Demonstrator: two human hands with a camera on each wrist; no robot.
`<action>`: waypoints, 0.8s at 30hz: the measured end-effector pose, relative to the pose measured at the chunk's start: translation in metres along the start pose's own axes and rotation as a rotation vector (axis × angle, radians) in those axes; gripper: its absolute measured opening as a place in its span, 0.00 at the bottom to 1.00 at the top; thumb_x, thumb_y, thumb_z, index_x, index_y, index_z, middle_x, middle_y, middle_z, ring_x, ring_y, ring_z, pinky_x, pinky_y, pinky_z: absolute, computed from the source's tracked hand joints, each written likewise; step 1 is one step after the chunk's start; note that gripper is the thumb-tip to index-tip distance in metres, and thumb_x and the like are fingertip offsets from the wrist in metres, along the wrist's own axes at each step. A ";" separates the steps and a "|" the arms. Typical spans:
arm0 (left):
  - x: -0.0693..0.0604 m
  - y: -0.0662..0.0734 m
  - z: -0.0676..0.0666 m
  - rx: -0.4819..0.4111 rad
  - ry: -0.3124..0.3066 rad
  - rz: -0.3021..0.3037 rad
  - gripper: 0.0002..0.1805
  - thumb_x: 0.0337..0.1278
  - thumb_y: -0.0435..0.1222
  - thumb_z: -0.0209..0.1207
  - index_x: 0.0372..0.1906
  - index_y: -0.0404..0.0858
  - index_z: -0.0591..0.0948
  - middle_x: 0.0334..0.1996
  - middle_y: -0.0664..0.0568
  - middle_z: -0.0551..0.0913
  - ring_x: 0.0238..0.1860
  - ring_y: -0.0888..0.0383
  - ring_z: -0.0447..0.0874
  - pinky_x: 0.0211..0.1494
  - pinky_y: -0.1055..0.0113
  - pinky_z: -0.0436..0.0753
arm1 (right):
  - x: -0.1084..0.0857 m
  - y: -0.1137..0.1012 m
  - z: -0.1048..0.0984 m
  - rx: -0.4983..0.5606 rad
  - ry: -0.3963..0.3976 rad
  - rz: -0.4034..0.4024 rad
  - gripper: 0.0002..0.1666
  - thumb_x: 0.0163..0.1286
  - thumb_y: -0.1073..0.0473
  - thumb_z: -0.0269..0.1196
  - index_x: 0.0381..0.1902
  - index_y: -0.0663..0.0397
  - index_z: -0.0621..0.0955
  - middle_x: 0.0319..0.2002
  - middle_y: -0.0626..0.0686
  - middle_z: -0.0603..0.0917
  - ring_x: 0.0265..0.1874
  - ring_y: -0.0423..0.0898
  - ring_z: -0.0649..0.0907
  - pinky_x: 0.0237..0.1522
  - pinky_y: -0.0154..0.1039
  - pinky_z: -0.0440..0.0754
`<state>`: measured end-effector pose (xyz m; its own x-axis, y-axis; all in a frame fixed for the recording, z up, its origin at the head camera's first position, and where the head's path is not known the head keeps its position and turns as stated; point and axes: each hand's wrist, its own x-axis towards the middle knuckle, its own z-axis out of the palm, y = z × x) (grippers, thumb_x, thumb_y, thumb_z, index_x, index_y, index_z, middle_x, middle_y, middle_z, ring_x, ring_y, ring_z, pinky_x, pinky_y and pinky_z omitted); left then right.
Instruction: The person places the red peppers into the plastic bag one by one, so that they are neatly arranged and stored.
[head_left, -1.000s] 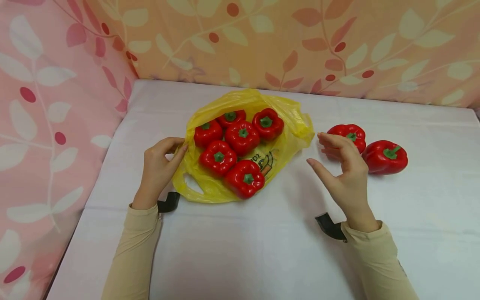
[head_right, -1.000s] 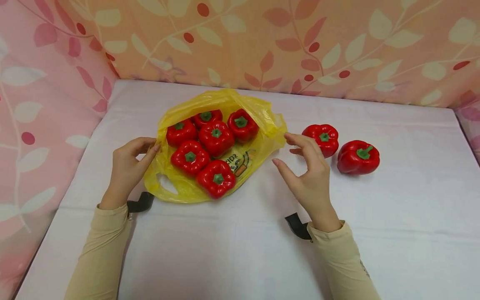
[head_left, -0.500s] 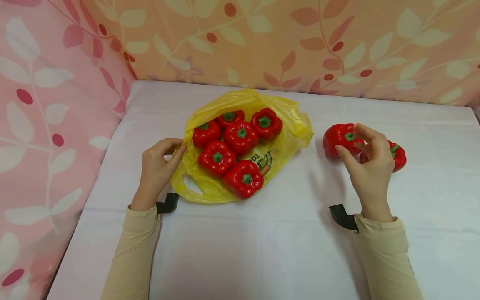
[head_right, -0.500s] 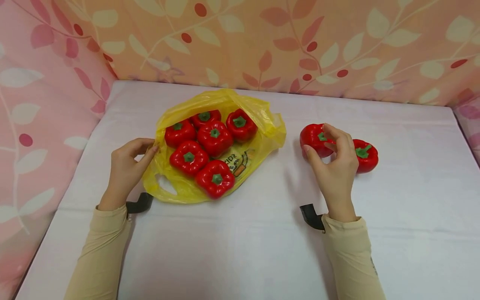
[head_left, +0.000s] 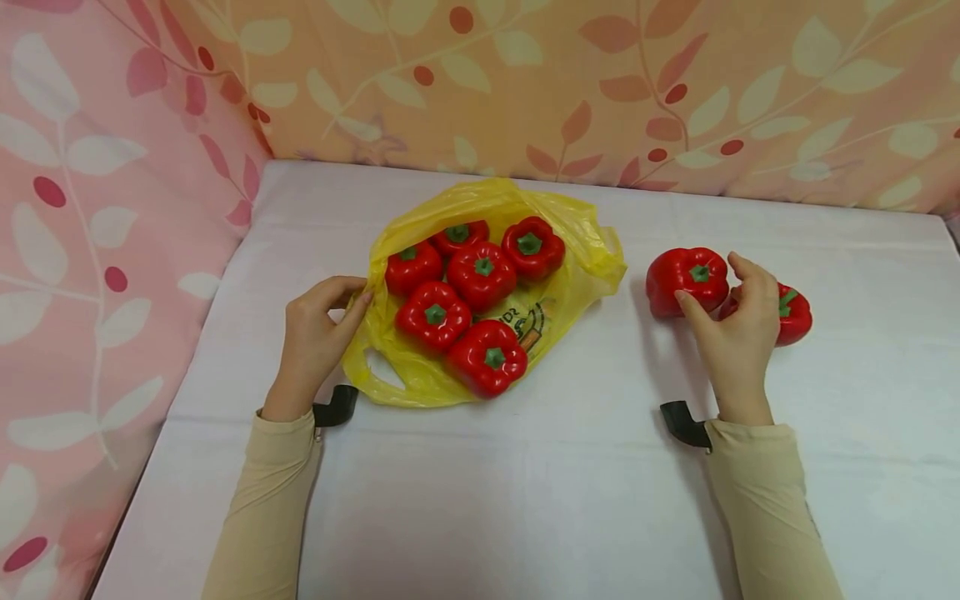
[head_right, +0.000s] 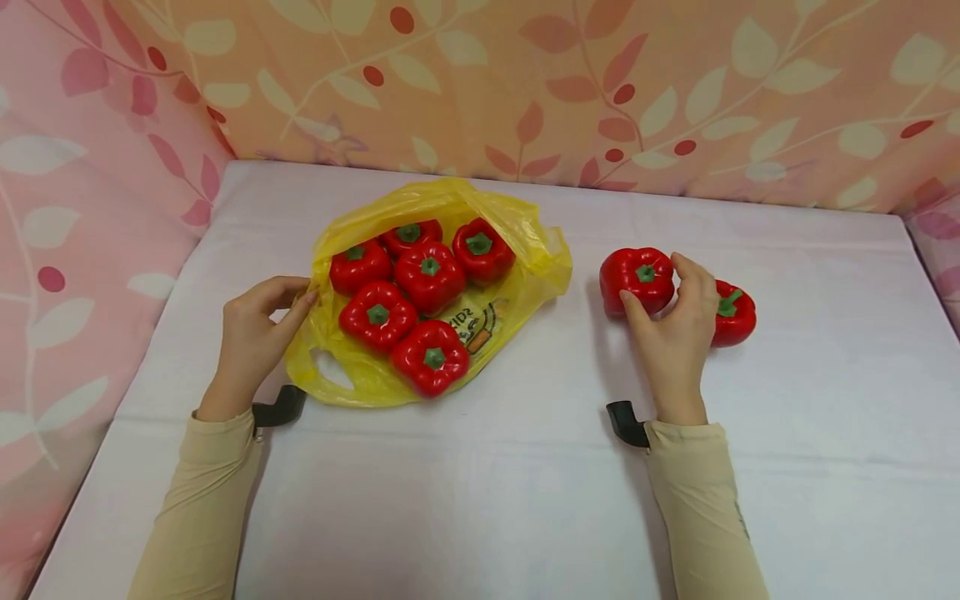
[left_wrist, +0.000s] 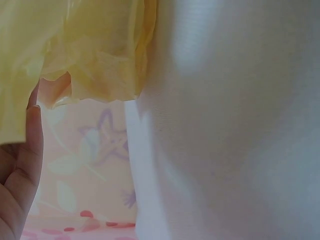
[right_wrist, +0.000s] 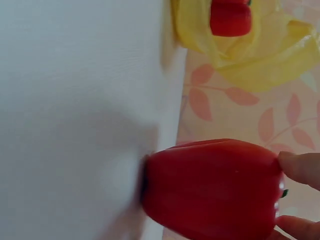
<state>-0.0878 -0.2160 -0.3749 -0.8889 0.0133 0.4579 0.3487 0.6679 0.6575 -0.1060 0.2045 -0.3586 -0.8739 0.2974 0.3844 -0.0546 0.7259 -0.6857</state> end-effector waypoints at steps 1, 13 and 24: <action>0.000 0.000 0.000 -0.001 0.000 0.001 0.08 0.54 0.26 0.63 0.39 0.27 0.83 0.36 0.40 0.85 0.33 0.48 0.83 0.42 0.88 0.70 | 0.000 0.001 0.001 -0.005 -0.009 0.001 0.35 0.58 0.61 0.69 0.62 0.63 0.70 0.59 0.60 0.71 0.45 0.45 0.71 0.41 0.23 0.66; 0.000 0.000 0.000 -0.002 0.001 0.003 0.08 0.53 0.26 0.63 0.39 0.27 0.83 0.36 0.40 0.84 0.33 0.48 0.82 0.42 0.88 0.71 | -0.001 0.003 0.005 -0.042 -0.097 0.046 0.41 0.59 0.56 0.69 0.66 0.60 0.65 0.62 0.59 0.67 0.58 0.49 0.68 0.55 0.41 0.72; -0.001 0.000 0.000 0.005 -0.002 -0.009 0.08 0.53 0.26 0.63 0.39 0.27 0.83 0.36 0.40 0.84 0.34 0.49 0.82 0.43 0.87 0.71 | 0.001 0.001 -0.001 -0.043 -0.191 0.106 0.42 0.57 0.55 0.70 0.67 0.58 0.66 0.58 0.60 0.71 0.47 0.49 0.71 0.44 0.35 0.72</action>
<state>-0.0874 -0.2160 -0.3754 -0.8926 0.0086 0.4507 0.3391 0.6715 0.6588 -0.1067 0.2063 -0.3583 -0.9496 0.2534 0.1843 0.0595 0.7235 -0.6878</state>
